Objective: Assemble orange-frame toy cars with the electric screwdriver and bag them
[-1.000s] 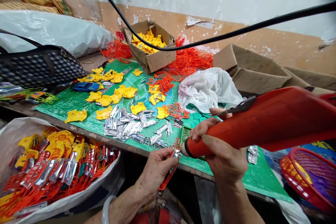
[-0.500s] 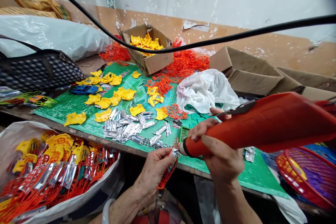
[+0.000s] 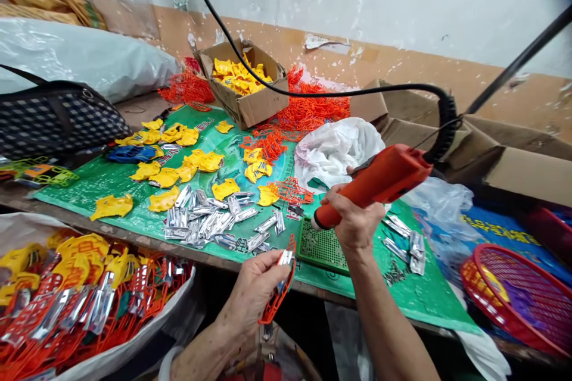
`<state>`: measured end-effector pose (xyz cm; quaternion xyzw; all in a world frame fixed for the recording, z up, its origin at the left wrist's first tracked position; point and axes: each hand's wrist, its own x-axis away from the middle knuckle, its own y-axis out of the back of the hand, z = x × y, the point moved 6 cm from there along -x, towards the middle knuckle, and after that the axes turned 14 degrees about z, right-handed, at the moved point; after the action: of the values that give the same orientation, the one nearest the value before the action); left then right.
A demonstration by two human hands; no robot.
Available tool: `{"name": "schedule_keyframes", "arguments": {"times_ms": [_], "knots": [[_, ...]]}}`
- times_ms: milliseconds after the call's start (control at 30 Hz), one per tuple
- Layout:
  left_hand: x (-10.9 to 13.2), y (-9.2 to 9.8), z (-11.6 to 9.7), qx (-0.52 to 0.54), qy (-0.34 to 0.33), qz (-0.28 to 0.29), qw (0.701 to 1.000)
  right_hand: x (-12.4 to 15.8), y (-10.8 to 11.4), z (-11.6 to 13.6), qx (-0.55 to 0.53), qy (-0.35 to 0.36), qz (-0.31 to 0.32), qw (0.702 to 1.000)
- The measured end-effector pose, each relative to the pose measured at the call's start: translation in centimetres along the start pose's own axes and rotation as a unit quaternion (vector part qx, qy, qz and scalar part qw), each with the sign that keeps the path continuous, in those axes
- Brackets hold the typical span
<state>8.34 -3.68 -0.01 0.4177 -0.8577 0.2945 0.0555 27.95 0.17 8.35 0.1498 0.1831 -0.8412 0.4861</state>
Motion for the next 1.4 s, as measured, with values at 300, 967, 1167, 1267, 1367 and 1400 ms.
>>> {"name": "schedule_keyframes", "arguments": {"times_ms": [300, 967, 1167, 1267, 1367, 1400], "knots": [[0.3, -0.2, -0.2, -0.013, 0.019, 0.000, 1.000, 0.2, 0.3, -0.7, 0.017, -0.025, 0.003, 1.000], [0.3, -0.4, -1.1, -0.022, -0.001, 0.008, 1.000, 0.4, -0.3, -0.1, 0.041, -0.036, 0.003, 0.998], [0.0, 0.2, -1.3, -0.021, -0.025, -0.003, 0.999, 0.4, -0.3, -0.3, 0.035, -0.035, 0.000, 0.999], [-0.1, 0.4, -1.6, -0.048, -0.024, 0.004, 0.999, 0.1, 0.1, -0.6, 0.029, -0.036, 0.000, 0.999], [-0.2, 0.5, -2.1, -0.081, -0.020, 0.015, 0.996, -0.3, 0.2, 0.5, 0.014, -0.025, 0.007, 1.000], [-0.2, 0.4, -2.2, -0.087, -0.011, 0.021, 0.996, -0.4, 0.1, 1.2, 0.001, -0.016, 0.008, 1.000]]}}
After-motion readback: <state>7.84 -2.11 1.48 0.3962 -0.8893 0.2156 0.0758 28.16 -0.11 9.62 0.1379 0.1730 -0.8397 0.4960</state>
